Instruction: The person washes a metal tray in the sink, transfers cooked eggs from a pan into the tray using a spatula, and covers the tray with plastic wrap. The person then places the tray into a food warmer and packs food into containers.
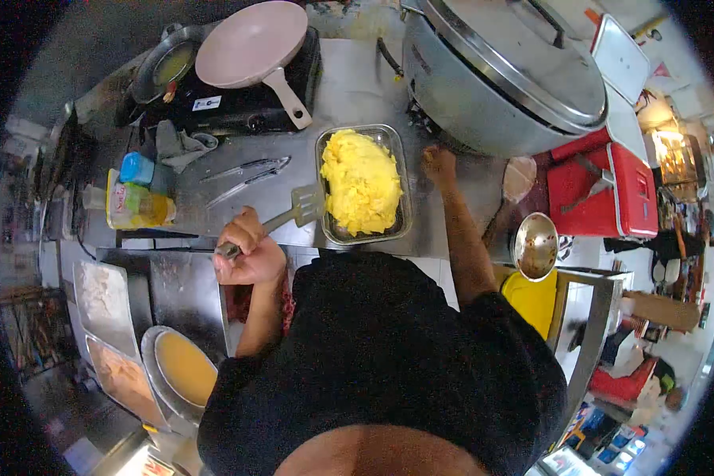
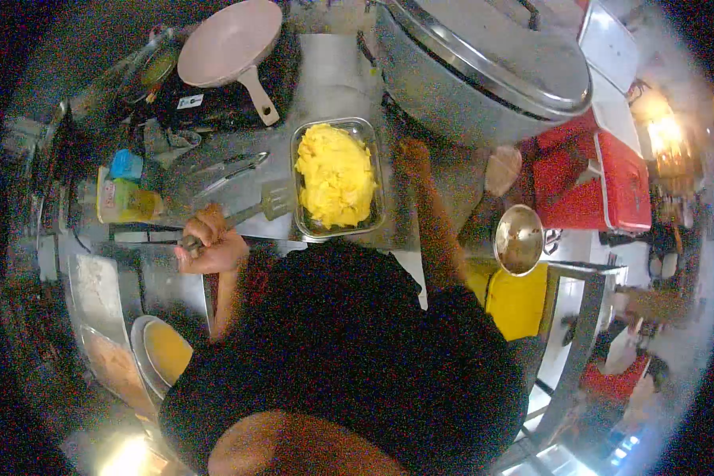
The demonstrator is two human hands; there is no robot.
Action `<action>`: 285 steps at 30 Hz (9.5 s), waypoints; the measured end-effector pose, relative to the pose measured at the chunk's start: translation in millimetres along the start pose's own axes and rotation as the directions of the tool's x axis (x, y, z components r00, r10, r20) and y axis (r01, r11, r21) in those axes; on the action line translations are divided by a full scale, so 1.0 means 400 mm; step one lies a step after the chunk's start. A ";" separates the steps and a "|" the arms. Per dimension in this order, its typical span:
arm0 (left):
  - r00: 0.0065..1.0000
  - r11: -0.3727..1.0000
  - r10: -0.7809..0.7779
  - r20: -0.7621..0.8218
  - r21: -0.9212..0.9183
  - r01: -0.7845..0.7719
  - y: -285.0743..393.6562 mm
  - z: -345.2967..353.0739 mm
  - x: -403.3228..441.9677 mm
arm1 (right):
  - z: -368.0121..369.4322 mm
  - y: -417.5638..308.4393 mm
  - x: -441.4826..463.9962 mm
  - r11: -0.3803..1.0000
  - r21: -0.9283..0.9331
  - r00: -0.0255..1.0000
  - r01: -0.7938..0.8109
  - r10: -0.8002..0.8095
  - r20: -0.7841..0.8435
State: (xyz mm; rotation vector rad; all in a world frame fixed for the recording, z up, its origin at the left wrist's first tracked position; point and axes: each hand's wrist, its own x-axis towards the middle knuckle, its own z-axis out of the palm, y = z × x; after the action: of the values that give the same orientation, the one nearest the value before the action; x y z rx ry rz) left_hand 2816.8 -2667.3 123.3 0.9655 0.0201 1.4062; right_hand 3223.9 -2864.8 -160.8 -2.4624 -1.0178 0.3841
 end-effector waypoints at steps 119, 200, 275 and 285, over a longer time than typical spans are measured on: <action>0.326 0.268 -0.945 0.033 0.652 0.710 -0.451 -0.444 -0.123 | -0.447 -0.698 -0.441 0.806 -0.475 0.934 0.354 -0.286 0.212; 0.221 0.154 -0.972 -0.079 0.497 0.854 -0.253 -0.434 -0.199 | -0.342 -1.065 0.231 0.011 0.878 0.835 -0.478 -0.306 0.458; 0.654 0.216 -0.577 -0.489 0.681 0.700 0.493 -0.226 -0.905 | 0.075 -0.381 -0.458 0.587 0.766 0.964 -0.263 0.186 0.189; 0.389 0.247 -0.867 -0.311 0.410 0.878 -0.071 -0.172 -0.595 | 0.054 -0.065 -0.693 0.856 0.512 0.959 -0.064 -0.090 0.270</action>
State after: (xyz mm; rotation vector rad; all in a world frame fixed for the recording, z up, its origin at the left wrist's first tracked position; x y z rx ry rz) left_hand 2748.1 -2821.9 -60.1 1.0952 0.9071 0.2809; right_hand 3008.5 -3041.4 -143.4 -1.9417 -0.8912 0.9054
